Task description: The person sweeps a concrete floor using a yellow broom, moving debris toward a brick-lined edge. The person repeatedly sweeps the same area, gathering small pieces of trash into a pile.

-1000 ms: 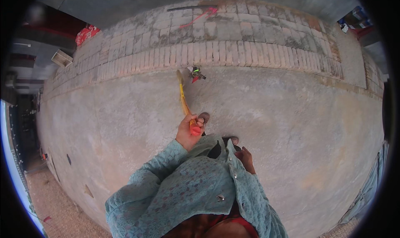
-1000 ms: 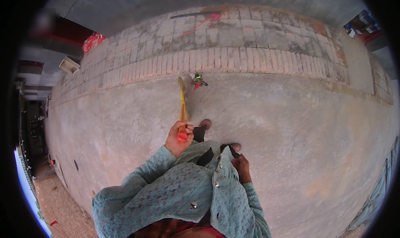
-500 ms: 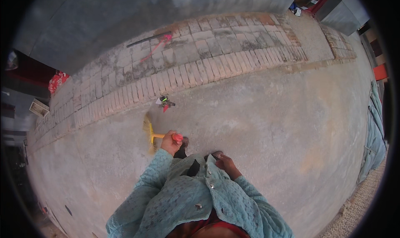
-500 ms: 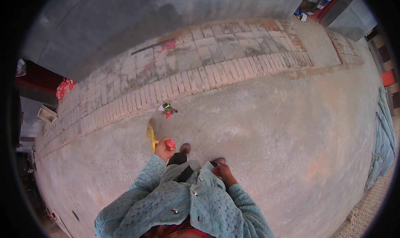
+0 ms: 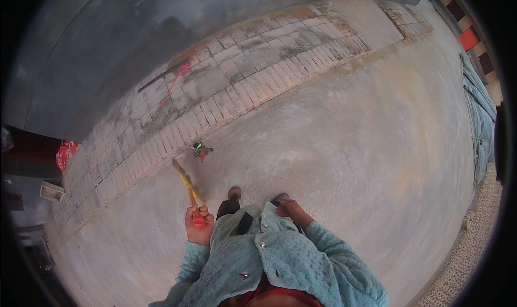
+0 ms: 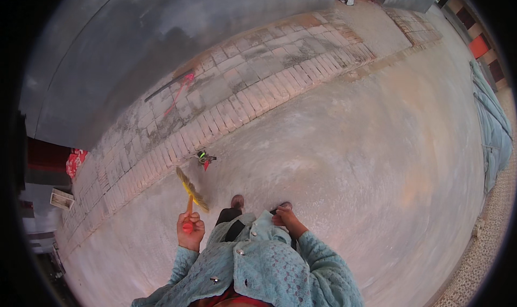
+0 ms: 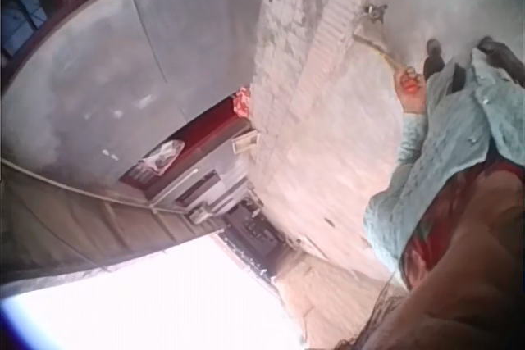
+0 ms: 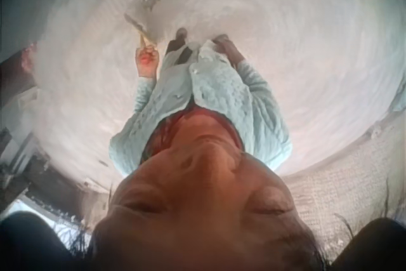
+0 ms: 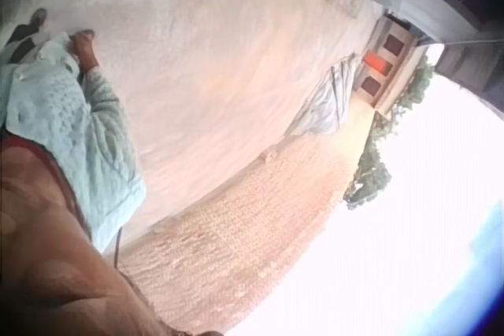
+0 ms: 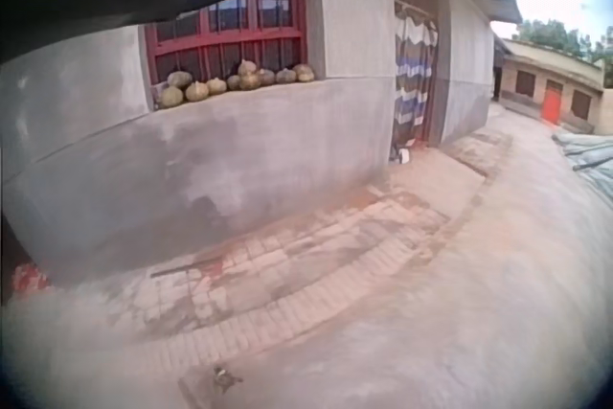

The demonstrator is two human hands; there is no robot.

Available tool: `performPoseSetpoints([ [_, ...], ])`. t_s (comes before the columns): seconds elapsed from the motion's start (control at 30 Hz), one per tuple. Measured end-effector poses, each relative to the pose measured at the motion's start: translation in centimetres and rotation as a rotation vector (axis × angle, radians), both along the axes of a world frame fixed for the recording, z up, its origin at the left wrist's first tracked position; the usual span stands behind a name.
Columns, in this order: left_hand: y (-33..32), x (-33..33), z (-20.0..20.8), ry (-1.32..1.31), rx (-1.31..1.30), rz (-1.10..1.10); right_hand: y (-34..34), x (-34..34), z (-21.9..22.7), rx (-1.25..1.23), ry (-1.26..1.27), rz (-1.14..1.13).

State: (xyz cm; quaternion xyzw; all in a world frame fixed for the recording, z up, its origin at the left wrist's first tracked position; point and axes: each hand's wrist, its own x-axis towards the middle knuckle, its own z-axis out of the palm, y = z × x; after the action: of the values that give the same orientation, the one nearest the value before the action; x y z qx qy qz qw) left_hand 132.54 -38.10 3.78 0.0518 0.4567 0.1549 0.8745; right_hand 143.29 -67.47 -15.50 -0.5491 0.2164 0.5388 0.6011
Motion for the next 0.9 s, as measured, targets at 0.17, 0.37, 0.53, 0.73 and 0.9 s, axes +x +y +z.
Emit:
performPoseSetpoints([
  [0.17, -1.9, -0.3, 0.3, 0.159, -0.025, -0.270, 4.5, 2.8, 2.0, 0.184, 0.003, 0.088],
  [0.37, -3.6, 1.6, 3.3, 0.202, 0.162, -0.543, 10.1, 4.0, 7.0, 0.514, 0.105, 0.130],
  [0.53, -4.4, 4.6, 4.8, 0.183, 0.377, -0.789, 12.8, 3.1, 9.8, 0.741, 0.343, 0.047],
  [0.73, -7.4, 8.5, 1.6, 0.077, 0.407, -0.952, 14.4, 3.6, 12.0, 0.830, 0.355, -0.298],
  [0.9, -9.7, 10.2, -0.7, 0.008, 0.315, -1.095, 11.9, 5.2, 9.5, 0.680, 0.391, -0.560],
])
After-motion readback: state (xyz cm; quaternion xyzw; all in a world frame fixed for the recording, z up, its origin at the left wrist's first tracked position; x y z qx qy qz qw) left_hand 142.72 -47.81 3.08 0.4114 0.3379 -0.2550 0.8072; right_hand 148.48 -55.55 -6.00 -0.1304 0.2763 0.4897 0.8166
